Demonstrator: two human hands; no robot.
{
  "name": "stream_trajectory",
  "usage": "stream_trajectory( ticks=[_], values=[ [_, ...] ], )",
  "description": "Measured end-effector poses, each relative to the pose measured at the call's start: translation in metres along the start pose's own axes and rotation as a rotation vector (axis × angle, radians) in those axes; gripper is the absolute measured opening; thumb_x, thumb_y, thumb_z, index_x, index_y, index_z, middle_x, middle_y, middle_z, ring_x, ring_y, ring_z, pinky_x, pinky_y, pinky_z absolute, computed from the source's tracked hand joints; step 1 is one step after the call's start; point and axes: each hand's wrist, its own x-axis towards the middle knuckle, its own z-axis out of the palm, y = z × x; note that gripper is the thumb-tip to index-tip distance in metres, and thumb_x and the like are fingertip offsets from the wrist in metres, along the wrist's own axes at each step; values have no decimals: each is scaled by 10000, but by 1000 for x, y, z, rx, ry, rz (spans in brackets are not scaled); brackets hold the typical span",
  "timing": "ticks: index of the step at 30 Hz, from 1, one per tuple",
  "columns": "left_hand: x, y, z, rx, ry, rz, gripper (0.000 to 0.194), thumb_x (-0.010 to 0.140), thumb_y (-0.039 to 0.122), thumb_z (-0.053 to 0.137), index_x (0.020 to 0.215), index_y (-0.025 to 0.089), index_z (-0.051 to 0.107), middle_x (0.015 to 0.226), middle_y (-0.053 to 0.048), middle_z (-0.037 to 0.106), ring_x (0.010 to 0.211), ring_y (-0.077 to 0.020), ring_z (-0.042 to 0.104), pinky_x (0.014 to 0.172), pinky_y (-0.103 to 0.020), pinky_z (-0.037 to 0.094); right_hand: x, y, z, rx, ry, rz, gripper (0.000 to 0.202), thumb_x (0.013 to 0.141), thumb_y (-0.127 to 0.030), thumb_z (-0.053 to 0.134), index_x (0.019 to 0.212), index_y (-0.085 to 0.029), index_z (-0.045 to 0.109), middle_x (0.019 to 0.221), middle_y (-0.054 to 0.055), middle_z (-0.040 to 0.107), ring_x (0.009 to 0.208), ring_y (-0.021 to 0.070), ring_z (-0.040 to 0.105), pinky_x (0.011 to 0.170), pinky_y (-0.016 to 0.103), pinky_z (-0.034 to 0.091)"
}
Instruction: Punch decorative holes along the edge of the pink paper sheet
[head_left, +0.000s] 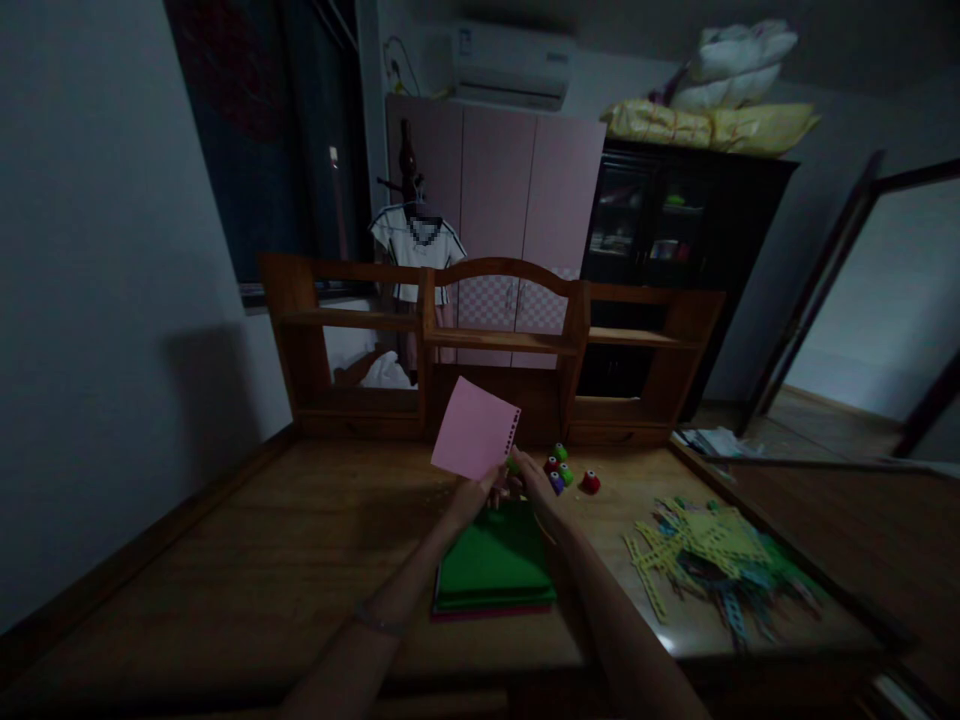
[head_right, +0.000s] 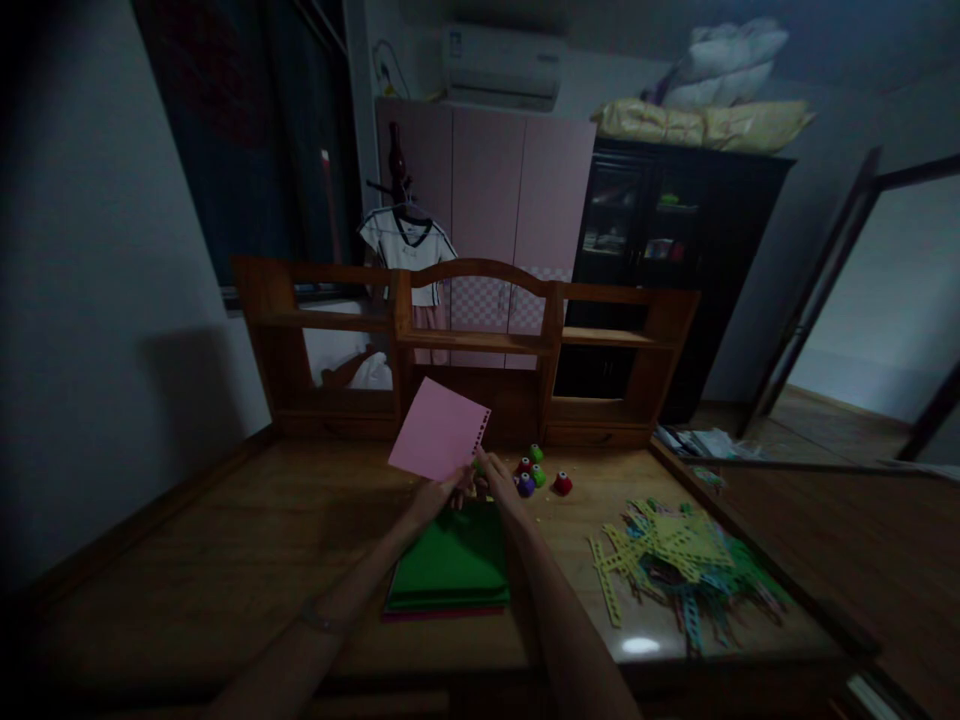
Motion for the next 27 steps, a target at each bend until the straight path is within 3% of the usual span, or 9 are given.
stream_trajectory(
  ticks=[4,8,13,19,27],
  values=[
    [-3,6,1,-45,34,-1,598,798,662,348,604,149,589,475,-20,536,454,-131,474,480,-246,338,1,0,0,-40,-74,-38,395,771,-587,588,795,-195,537,563,-51,424,461,83,349,434,199,278],
    [-4,6,-1,-36,42,-32,655,776,711,328,524,148,546,450,-27,517,455,-127,468,498,-251,335,2,-1,0,-86,-67,-52,392,721,-558,653,858,-198,579,571,-45,460,466,92,378,427,205,282],
    [4,-7,-4,-38,7,-68,672,772,722,314,548,140,563,486,-27,534,475,-121,472,537,-254,336,0,-5,1,-87,-40,-54,382,675,-518,706,850,-194,604,572,-44,454,473,89,383,424,203,279],
    [12,-24,-5,-62,-54,12,648,771,710,343,637,135,612,550,-28,566,508,-120,482,560,-247,352,-7,-10,4,-104,-14,-125,383,687,-503,697,905,-195,630,664,-6,541,512,93,422,445,208,287],
    [11,-25,-4,-66,-39,-9,676,765,726,322,621,133,613,559,-36,575,505,-123,483,549,-244,356,-5,-5,2,-74,8,-92,379,674,-494,712,887,-190,635,654,-1,536,496,88,416,437,203,274]
  ],
)
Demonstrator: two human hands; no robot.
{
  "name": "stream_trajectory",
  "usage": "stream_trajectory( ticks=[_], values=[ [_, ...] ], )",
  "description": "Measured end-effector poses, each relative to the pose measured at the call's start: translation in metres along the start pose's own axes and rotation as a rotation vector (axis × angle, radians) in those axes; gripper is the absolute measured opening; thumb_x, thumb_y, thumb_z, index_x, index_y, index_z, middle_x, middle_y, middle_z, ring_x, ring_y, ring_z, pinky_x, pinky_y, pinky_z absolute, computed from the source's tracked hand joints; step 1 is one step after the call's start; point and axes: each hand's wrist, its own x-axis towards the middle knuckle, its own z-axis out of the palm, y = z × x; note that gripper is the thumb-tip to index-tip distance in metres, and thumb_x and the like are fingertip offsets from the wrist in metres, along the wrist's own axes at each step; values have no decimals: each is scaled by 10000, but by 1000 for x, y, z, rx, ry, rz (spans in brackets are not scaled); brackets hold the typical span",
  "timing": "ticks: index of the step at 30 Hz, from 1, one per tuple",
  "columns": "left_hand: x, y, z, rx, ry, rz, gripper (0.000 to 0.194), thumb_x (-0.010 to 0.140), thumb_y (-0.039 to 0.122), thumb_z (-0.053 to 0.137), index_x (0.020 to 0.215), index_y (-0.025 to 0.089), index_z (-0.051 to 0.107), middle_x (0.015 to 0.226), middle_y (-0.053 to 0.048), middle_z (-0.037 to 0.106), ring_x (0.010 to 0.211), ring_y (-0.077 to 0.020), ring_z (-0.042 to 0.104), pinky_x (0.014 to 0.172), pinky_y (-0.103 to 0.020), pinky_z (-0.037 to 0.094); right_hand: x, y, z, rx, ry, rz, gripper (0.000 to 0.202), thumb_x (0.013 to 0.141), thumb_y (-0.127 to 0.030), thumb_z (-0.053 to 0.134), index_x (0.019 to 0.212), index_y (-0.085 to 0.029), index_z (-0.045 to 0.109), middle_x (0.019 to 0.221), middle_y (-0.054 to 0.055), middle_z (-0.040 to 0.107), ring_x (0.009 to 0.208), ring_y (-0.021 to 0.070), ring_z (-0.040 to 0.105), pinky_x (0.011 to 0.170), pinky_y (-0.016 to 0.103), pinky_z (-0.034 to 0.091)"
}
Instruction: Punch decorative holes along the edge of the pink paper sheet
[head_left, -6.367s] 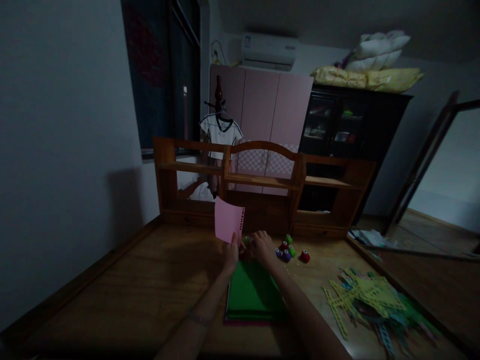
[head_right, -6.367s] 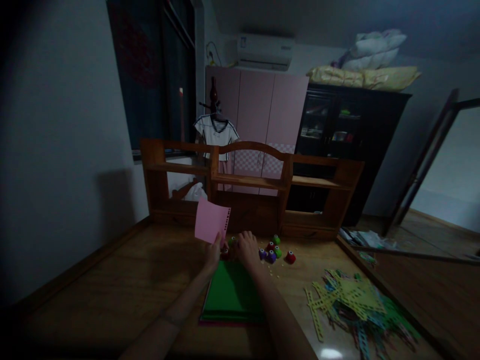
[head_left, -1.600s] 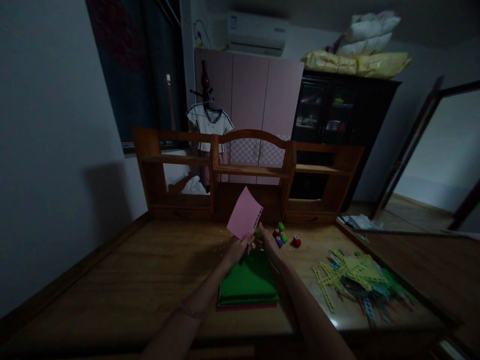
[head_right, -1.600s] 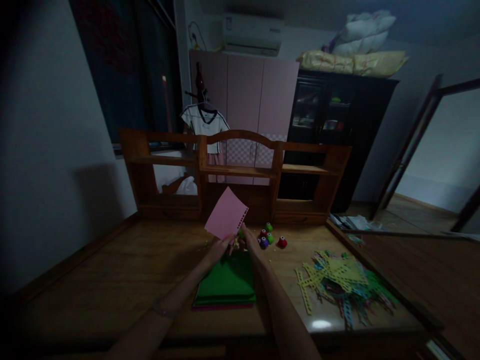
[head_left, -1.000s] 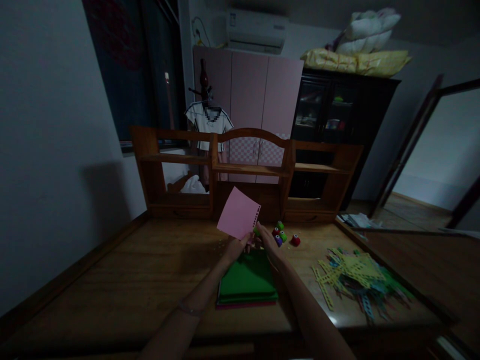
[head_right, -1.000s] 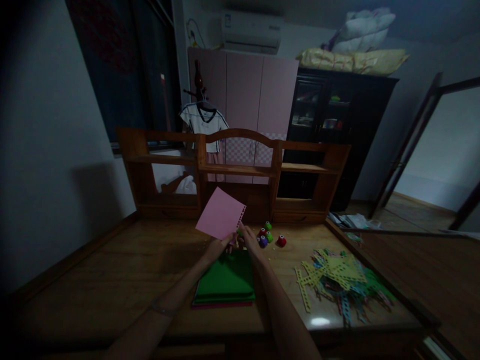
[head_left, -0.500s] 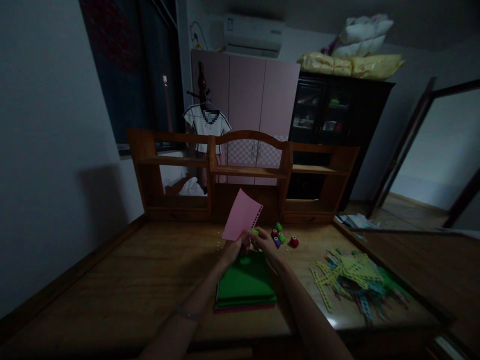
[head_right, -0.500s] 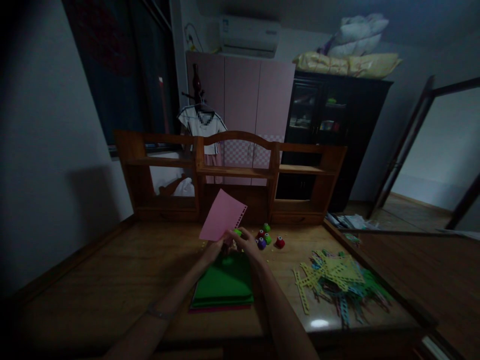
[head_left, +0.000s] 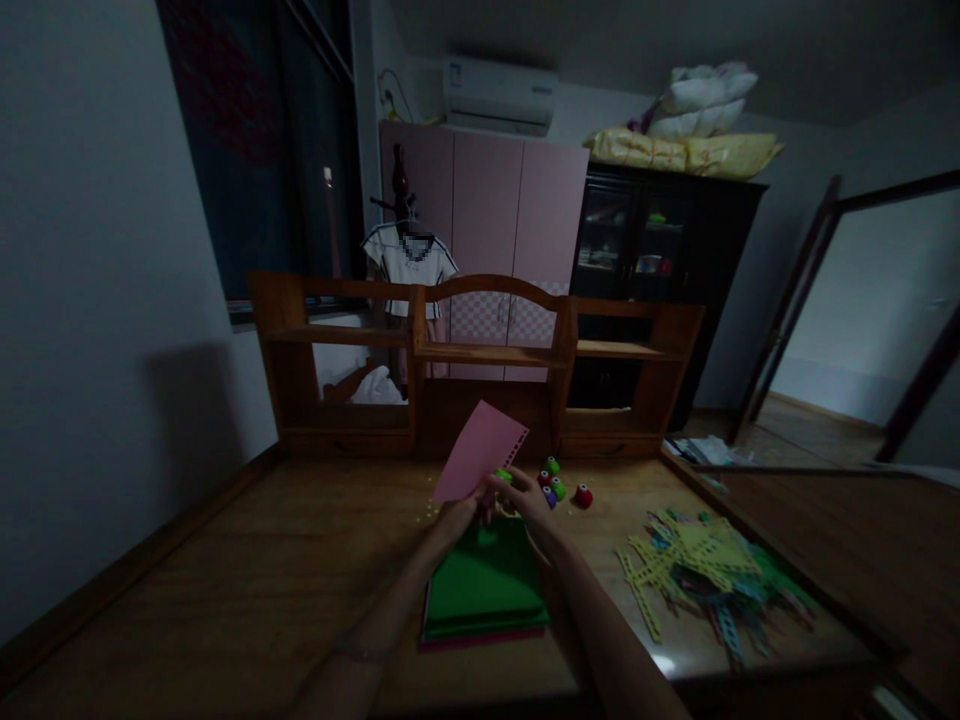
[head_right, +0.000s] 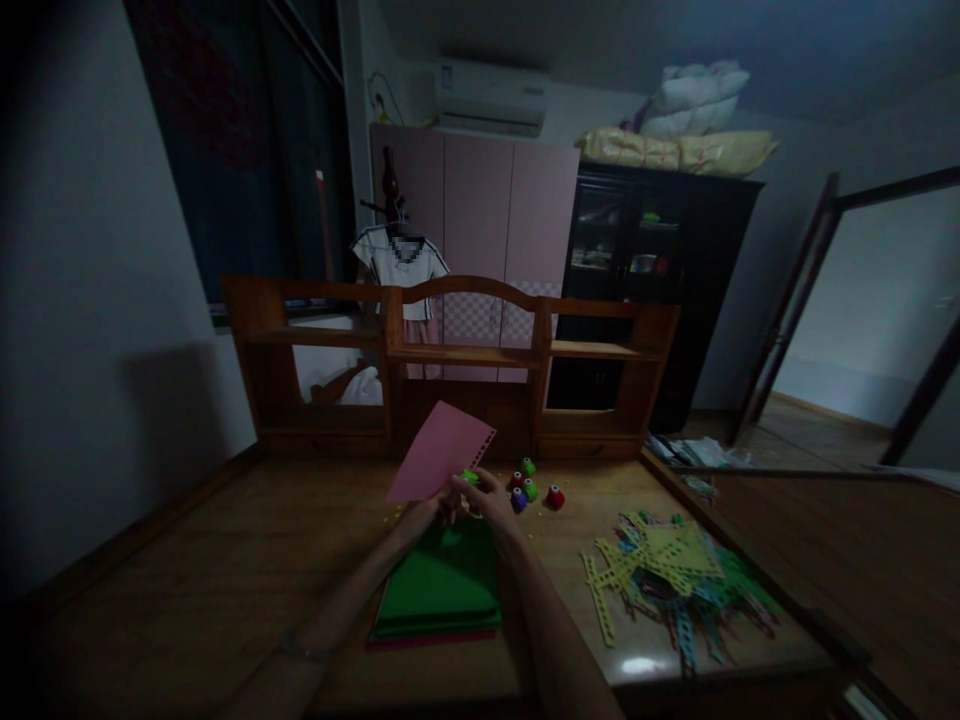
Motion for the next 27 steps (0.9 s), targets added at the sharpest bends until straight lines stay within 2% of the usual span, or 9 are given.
stream_trajectory(
  ticks=[7,11,15,18,21,27],
  values=[
    [-6,8,-1,66,16,-94,643,751,711,369,578,147,625,557,-38,583,524,-137,487,561,-254,351,3,5,-1,8,37,6,389,645,-519,721,832,-188,636,638,-8,539,481,87,424,427,203,276],
    [-6,8,-1,47,-7,-50,636,760,703,363,624,152,649,563,-33,590,531,-137,496,581,-255,359,8,11,-4,-4,30,32,392,665,-532,705,829,-184,633,601,-14,522,462,88,416,421,204,271],
    [-3,5,-1,68,13,-107,640,751,711,366,613,151,644,579,-43,600,555,-148,513,592,-261,364,14,18,-7,-1,12,40,390,684,-531,693,831,-177,625,577,-19,502,449,84,397,414,203,260],
    [-3,6,0,48,11,-91,636,748,715,361,606,156,628,561,-34,584,531,-142,490,583,-263,365,16,21,-8,20,9,58,390,686,-534,692,823,-177,616,597,-12,511,468,90,415,417,200,270],
    [-5,9,1,38,-11,-54,620,762,697,357,618,158,628,563,-30,581,530,-138,485,584,-262,363,16,21,-8,24,-2,68,379,695,-528,689,821,-179,610,615,-8,522,486,97,431,421,198,277],
    [-9,14,0,67,4,-78,619,770,680,361,594,147,622,552,-37,570,539,-149,489,588,-269,358,14,17,-8,14,8,72,386,692,-531,691,817,-174,613,607,-11,517,475,92,419,419,198,271]
  ],
)
